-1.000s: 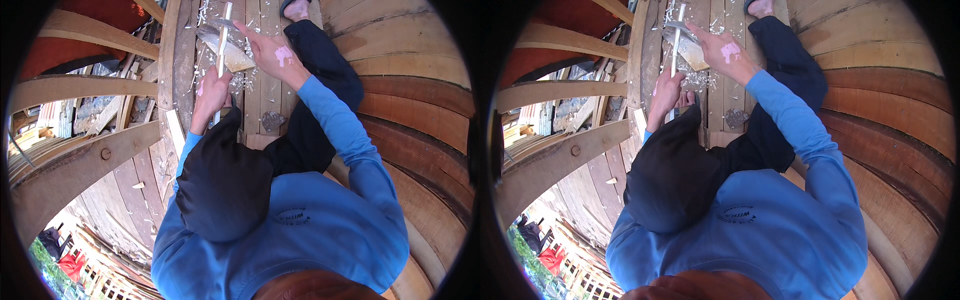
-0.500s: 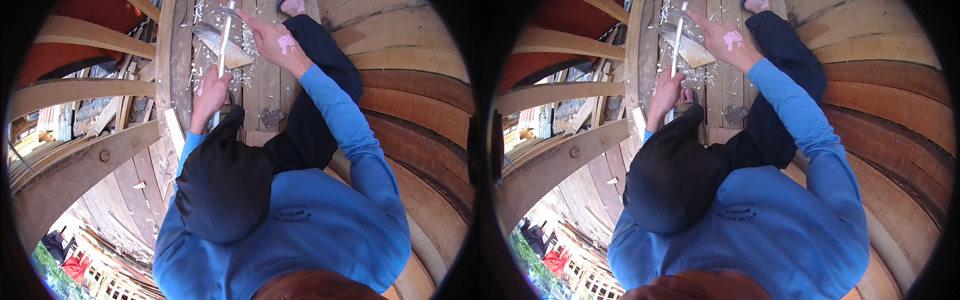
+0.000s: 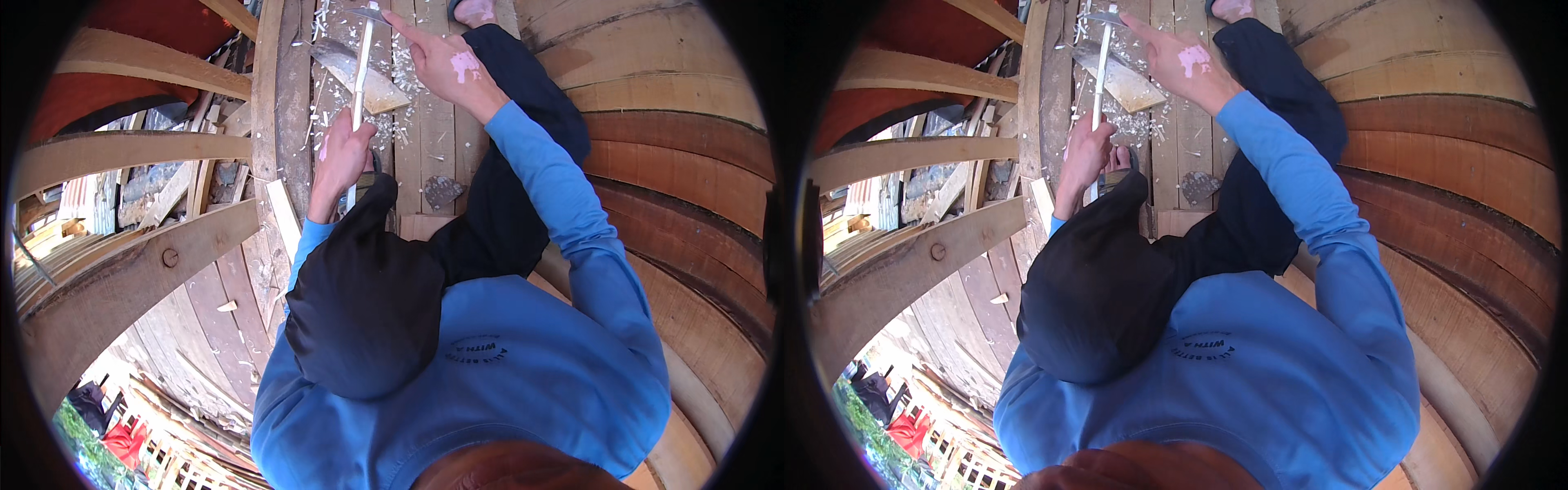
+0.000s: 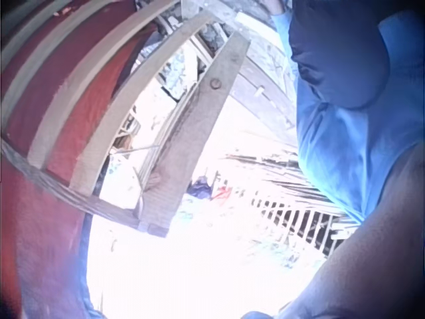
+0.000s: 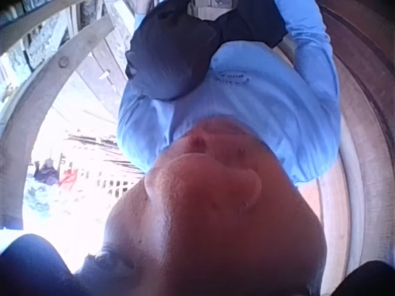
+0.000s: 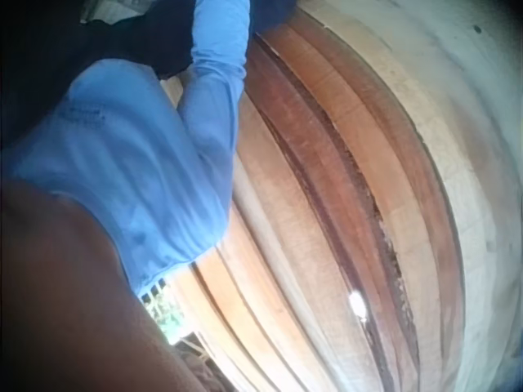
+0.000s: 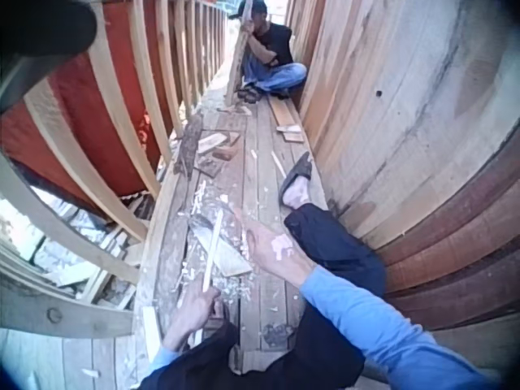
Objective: The person carves a piece of wood using a small knife, removing shavings and shaping it while sitting on a wooden floor.
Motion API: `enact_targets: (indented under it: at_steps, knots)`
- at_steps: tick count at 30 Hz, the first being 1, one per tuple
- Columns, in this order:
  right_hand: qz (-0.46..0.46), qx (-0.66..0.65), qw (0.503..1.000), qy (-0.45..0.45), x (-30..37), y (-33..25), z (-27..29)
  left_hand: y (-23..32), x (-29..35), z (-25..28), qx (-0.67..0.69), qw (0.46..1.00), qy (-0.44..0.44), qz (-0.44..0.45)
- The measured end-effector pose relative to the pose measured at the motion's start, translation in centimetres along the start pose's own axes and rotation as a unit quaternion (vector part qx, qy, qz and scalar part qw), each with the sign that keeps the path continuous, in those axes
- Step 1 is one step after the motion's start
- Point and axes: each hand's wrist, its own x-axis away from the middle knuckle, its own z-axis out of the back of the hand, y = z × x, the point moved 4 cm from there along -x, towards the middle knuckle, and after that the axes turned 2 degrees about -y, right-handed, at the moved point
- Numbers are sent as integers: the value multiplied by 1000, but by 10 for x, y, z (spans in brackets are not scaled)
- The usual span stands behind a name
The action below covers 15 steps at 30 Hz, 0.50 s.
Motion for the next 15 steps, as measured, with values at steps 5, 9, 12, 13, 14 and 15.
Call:
enact_targets:
  at_steps: [5, 9, 12, 13, 14, 15]
  knots:
    - [15, -32, 997, -73, 34, -22, -5, 0, -7, 1, -15, 1000, 5, -10]
    - [21, 45, 999, 18, -4, 5, 14, -6, 0, -4, 7, 1000, -10, 1]
    - [45, -6, 997, -63, 25, -19, 2, -7, -6, -1, 14, 1000, -2, 4]
    - [32, -12, 995, -95, 30, -23, -1, -8, -6, -1, 4, 1000, 1, 4]
    - [21, 1, 998, -53, 18, -16, 3, -8, -7, -1, -5, 1000, 4, 5]
    - [1, 14, 1000, -17, 5, 3, 7, -9, -5, -2, 6, 1000, -16, 5]
